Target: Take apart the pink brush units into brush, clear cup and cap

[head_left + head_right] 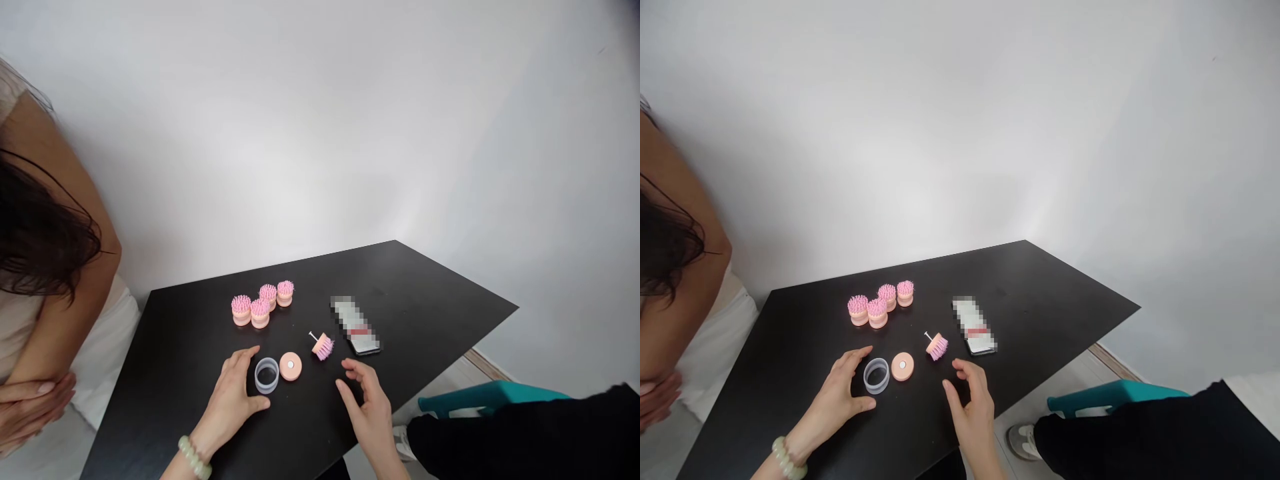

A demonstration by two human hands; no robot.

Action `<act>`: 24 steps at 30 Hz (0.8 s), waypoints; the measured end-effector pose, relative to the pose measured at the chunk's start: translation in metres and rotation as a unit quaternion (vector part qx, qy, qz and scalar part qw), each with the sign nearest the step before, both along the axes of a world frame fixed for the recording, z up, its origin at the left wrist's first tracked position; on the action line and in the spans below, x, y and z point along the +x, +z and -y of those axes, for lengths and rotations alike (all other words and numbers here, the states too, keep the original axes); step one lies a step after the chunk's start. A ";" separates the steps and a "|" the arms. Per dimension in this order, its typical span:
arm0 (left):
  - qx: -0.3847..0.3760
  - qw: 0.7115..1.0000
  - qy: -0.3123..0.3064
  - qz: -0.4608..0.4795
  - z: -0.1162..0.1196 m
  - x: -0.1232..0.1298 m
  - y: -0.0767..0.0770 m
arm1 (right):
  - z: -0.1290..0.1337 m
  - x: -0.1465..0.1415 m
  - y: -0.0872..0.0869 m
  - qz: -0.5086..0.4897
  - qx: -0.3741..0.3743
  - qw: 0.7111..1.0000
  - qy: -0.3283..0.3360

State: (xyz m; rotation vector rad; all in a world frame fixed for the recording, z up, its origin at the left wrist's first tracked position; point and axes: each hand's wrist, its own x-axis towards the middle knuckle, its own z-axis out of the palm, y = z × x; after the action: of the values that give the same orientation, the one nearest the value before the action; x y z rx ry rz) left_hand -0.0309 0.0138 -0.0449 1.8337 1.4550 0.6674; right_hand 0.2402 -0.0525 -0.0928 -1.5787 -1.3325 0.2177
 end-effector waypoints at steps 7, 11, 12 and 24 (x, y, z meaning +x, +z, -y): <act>0.015 1.000 0.013 0.003 0.001 0.004 0.005 | -0.039 -0.004 0.010 0.016 -0.001 1.000 0.012; 0.022 1.000 0.016 0.005 0.001 0.006 0.003 | -0.055 -0.009 0.002 0.052 -0.014 0.998 0.022; 0.024 1.000 0.016 0.006 0.001 0.007 0.003 | -0.057 -0.010 0.000 0.058 -0.018 0.998 0.023; 0.041 0.999 0.019 -0.021 0.000 0.011 0.001 | -0.071 -0.009 -0.010 0.049 -0.026 0.998 0.020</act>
State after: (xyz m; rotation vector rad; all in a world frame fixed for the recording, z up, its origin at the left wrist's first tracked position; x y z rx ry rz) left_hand -0.0195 0.0142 -0.0438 1.8970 1.5135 0.7209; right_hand 0.2311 0.0183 -0.1033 -1.6247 -1.4457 0.2029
